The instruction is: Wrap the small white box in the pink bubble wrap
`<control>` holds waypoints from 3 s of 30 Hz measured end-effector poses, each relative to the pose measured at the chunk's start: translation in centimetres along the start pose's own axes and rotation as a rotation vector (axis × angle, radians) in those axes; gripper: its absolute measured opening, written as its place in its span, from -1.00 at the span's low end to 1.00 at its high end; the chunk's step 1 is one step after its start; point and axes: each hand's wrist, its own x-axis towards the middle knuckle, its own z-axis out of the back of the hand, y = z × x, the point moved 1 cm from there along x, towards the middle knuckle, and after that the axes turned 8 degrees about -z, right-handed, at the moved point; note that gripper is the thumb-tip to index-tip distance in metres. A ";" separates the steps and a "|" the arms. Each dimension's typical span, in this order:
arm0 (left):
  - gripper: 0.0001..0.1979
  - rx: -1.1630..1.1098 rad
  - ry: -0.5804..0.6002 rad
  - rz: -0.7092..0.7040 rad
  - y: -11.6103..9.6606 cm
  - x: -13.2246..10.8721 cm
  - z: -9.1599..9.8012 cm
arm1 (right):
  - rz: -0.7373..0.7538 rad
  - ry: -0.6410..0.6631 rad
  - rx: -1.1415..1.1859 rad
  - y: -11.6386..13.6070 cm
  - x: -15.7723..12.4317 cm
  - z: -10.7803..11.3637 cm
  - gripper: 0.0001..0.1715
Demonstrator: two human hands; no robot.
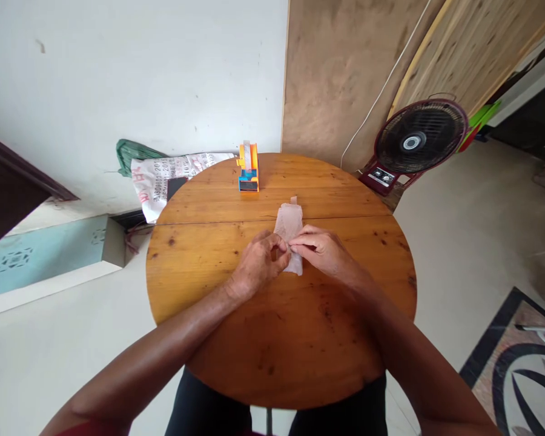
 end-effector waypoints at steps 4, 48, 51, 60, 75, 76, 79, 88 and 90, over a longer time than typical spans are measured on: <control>-0.87 0.069 -0.102 -0.262 0.2 -0.5 -0.3 | 0.000 -0.004 0.055 -0.3 -0.1 -0.2 -0.78; -0.84 0.247 0.038 -0.473 0.2 -0.3 0.2 | -0.599 -0.070 0.416 -5.5 7.1 -2.2 -0.76; -0.83 0.253 0.073 -0.478 0.1 -0.1 0.2 | -0.556 -0.109 0.322 -6.1 7.1 -2.6 -0.71; -0.86 0.353 0.091 -0.410 -0.4 -0.2 0.2 | -0.510 -0.167 0.260 -6.0 7.1 -2.8 -0.70; -0.84 0.238 0.085 -0.269 0.4 -0.4 -0.5 | -0.600 0.020 0.903 -1.6 5.5 -0.2 -0.59; -0.84 0.239 0.083 -0.266 0.4 -0.4 -0.5 | -0.585 0.024 0.902 -1.4 5.3 -0.2 -0.58; -0.83 0.237 0.086 -0.249 0.3 -0.3 -0.6 | -0.530 0.012 0.934 -0.5 4.5 -0.2 -0.54; -0.80 0.336 0.030 -0.178 -0.4 -0.7 -0.5 | -0.435 -0.124 1.108 1.4 3.2 -1.2 -0.62; -0.78 0.342 0.006 -0.146 -0.4 -0.9 -0.6 | -0.407 -0.147 1.119 1.5 2.8 -1.5 -0.64</control>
